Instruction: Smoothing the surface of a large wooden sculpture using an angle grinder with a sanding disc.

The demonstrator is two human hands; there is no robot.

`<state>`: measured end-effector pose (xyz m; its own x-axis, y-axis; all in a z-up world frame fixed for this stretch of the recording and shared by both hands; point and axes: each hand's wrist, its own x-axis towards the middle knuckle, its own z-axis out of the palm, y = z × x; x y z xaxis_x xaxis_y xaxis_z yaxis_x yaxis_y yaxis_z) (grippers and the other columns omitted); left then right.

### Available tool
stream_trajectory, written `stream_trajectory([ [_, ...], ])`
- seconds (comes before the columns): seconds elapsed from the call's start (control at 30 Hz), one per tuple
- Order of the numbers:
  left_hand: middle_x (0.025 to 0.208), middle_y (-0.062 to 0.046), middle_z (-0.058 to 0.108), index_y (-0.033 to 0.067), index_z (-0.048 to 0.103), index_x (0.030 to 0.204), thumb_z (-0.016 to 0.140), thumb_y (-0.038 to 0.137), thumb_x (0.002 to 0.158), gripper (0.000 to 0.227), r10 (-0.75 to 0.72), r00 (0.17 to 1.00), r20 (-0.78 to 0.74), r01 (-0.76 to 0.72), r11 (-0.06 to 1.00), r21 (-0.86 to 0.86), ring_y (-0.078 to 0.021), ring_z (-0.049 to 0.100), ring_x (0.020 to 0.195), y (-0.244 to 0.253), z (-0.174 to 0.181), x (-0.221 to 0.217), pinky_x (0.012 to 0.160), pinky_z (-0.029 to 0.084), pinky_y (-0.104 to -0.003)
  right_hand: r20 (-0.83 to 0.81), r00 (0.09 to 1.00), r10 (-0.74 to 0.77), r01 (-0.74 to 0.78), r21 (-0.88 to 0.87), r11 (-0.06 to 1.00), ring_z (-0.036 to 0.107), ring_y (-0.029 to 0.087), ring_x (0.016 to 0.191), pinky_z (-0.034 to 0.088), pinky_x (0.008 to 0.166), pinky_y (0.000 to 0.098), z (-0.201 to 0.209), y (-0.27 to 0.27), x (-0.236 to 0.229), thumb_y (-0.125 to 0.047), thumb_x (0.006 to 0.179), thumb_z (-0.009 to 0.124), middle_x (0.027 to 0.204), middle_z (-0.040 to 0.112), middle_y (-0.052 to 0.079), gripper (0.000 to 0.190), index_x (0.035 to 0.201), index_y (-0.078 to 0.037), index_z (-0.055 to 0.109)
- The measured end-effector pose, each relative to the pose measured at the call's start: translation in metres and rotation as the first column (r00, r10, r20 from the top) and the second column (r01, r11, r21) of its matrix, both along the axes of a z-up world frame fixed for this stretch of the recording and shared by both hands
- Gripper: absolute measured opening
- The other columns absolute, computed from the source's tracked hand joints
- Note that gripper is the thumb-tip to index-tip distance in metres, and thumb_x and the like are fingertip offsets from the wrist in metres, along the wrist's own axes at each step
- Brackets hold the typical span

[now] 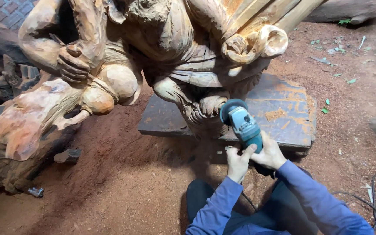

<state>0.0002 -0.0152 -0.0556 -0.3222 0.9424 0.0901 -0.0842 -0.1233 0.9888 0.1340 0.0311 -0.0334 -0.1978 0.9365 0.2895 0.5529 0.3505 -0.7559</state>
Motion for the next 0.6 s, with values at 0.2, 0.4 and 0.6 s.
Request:
stream_trajectory([
  [0.2,0.084,0.001,0.073,0.0076,0.079,0.091,0.089,0.030,0.081,0.026,0.090,0.977,0.193,-0.089,0.996,-0.013,-0.0077,0.062,0.080,-0.015,0.050,-0.004,0.084,0.055,-0.028,0.094,0.984,0.149,-0.138,-0.115,0.984,0.072,0.052,0.086,0.057,0.074,0.0656,0.054,0.007,-0.009,-0.048,0.062,0.084,0.081,0.073,0.026,0.072,0.121,-0.018,0.056],
  [0.4,0.064,0.006,0.063,0.0105,0.077,0.073,0.092,0.030,0.074,0.024,0.072,0.990,0.118,-0.065,0.996,-0.057,-0.0031,0.054,0.068,-0.009,0.055,0.000,0.069,0.047,-0.021,-0.008,0.999,0.043,-0.043,-0.220,0.975,0.071,0.049,0.084,0.051,0.061,0.0587,0.038,0.001,0.000,-0.047,0.070,0.081,0.077,0.068,0.024,0.052,0.106,-0.019,0.057],
  [0.6,0.083,-0.012,0.063,-0.0054,0.073,0.080,0.095,0.037,0.069,0.049,0.217,0.968,0.125,-0.199,0.970,-0.143,-0.0136,0.058,0.085,-0.020,0.078,-0.014,0.088,0.048,-0.028,0.045,0.994,0.100,-0.088,-0.220,0.971,0.071,0.049,0.088,0.054,0.068,0.0590,0.054,0.005,-0.018,-0.051,0.075,0.074,0.082,0.068,0.026,0.050,0.106,-0.016,0.054],
])
